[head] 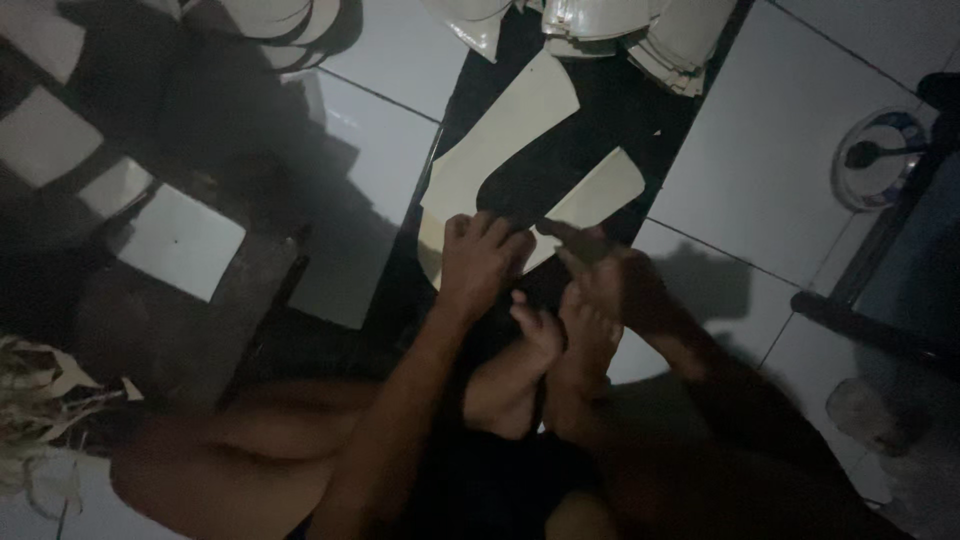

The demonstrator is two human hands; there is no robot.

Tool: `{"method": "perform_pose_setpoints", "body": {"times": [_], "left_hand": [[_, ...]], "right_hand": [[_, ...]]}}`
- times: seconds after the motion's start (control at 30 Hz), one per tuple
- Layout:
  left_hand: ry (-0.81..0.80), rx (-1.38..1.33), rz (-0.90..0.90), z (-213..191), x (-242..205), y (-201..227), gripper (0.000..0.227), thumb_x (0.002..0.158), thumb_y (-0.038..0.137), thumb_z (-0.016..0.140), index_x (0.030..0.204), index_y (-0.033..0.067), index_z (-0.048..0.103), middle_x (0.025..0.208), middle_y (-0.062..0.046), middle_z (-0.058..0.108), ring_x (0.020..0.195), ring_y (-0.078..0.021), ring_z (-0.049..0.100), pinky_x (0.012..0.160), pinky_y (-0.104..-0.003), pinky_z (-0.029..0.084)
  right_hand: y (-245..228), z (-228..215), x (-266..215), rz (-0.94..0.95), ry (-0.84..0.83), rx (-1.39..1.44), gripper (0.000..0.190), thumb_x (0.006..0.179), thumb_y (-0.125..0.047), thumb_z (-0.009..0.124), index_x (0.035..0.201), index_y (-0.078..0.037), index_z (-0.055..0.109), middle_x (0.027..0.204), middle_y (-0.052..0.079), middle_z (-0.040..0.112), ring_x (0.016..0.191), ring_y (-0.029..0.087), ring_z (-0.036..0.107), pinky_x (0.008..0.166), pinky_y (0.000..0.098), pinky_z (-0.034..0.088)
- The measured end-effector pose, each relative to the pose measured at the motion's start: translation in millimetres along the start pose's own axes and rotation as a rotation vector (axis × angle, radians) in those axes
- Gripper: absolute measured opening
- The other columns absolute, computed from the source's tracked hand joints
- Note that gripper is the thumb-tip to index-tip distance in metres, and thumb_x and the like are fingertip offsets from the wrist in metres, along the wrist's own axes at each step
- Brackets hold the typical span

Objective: The person sits on the floor and uses a knife to cut a U-shaped piece of light-colored material. They repeatedly trim the edges, adjust the material, and stack the finished pieces.

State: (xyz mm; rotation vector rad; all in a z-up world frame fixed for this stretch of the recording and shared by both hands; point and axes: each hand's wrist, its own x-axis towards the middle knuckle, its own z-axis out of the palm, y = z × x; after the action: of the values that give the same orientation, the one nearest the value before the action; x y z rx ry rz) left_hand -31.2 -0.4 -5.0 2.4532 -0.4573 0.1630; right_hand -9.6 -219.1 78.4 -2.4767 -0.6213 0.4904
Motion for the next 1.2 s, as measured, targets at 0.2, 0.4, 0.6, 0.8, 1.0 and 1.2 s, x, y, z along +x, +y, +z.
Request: {"method": "perform_pose_setpoints", "body": {"times": [0.2, 0.4, 0.6, 0.8, 1.0, 1.2], "left_hand": [[-0.088, 0.037, -0.055, 4.9, -3.7, 1.6, 0.020, 0.088, 0.025, 0.074, 0.106, 0.0172, 0.075, 0.107, -0.003, 0.066, 0.114, -0.0256, 0.057, 0.097, -0.051, 0.039], [-0.015, 0.006, -0.062, -1.6, -3.5, -12.9, 0.027, 0.089, 0.032, 0.073, 0.110, 0.0150, 0.074, 0.126, -0.009, 0.065, 0.128, -0.0335, 0.051, 0.103, -0.058, 0.035], [-0.187, 0.048, 0.023, -3.7, -9.7, -21.4, 0.030, 0.087, 0.027, 0.072, 0.116, 0.0200, 0.075, 0.123, -0.005, 0.065, 0.130, -0.0294, 0.053, 0.105, -0.060, 0.036], [-0.074, 0.032, 0.144, 0.8, -14.2, -24.9, 0.029, 0.088, 0.028, 0.073, 0.115, 0.0198, 0.072, 0.124, -0.004, 0.064, 0.124, -0.0284, 0.054, 0.102, -0.058, 0.038], [-0.173, 0.051, 0.116, -1.3, -16.8, -21.4, 0.023, 0.090, 0.031, 0.071, 0.111, 0.0235, 0.072, 0.123, -0.004, 0.062, 0.123, -0.0264, 0.054, 0.103, -0.058, 0.038], [-0.173, 0.052, 0.092, -16.9, -3.1, -19.9, 0.022, 0.091, 0.030, 0.068, 0.112, 0.0249, 0.072, 0.119, -0.002, 0.065, 0.125, -0.0279, 0.054, 0.103, -0.060, 0.035]], "right_hand": [[-13.1, 2.2, -3.2, -0.046, 0.073, 0.038, 0.051, 0.103, -0.008, 0.061, 0.153, -0.008, 0.051, 0.108, 0.021, 0.068, 0.078, 0.027, 0.072, 0.059, 0.0343, 0.058], [-3.4, 10.0, 3.1, -0.211, 0.078, -0.121, 0.053, 0.103, -0.009, 0.062, 0.154, -0.005, 0.047, 0.107, 0.020, 0.067, 0.084, 0.025, 0.072, 0.063, 0.0320, 0.060], [-5.6, -1.0, 8.0, -0.278, 0.020, -0.274, 0.053, 0.100, -0.014, 0.061, 0.150, -0.004, 0.045, 0.124, 0.021, 0.071, 0.086, 0.026, 0.072, 0.062, 0.0328, 0.059], [-21.4, 3.8, 8.8, 0.134, -0.160, -0.098, 0.052, 0.104, -0.015, 0.057, 0.154, -0.012, 0.046, 0.103, 0.020, 0.070, 0.080, 0.027, 0.071, 0.061, 0.0368, 0.059], [-27.3, 7.5, 1.6, 0.006, 0.038, -0.027, 0.045, 0.108, -0.013, 0.053, 0.152, -0.012, 0.048, 0.120, 0.023, 0.069, 0.096, 0.031, 0.072, 0.075, 0.0386, 0.061], [-26.3, 11.7, 3.9, -0.050, -0.031, -0.074, 0.045, 0.106, -0.012, 0.055, 0.151, -0.010, 0.050, 0.115, 0.022, 0.068, 0.092, 0.030, 0.072, 0.071, 0.0372, 0.060]]}}
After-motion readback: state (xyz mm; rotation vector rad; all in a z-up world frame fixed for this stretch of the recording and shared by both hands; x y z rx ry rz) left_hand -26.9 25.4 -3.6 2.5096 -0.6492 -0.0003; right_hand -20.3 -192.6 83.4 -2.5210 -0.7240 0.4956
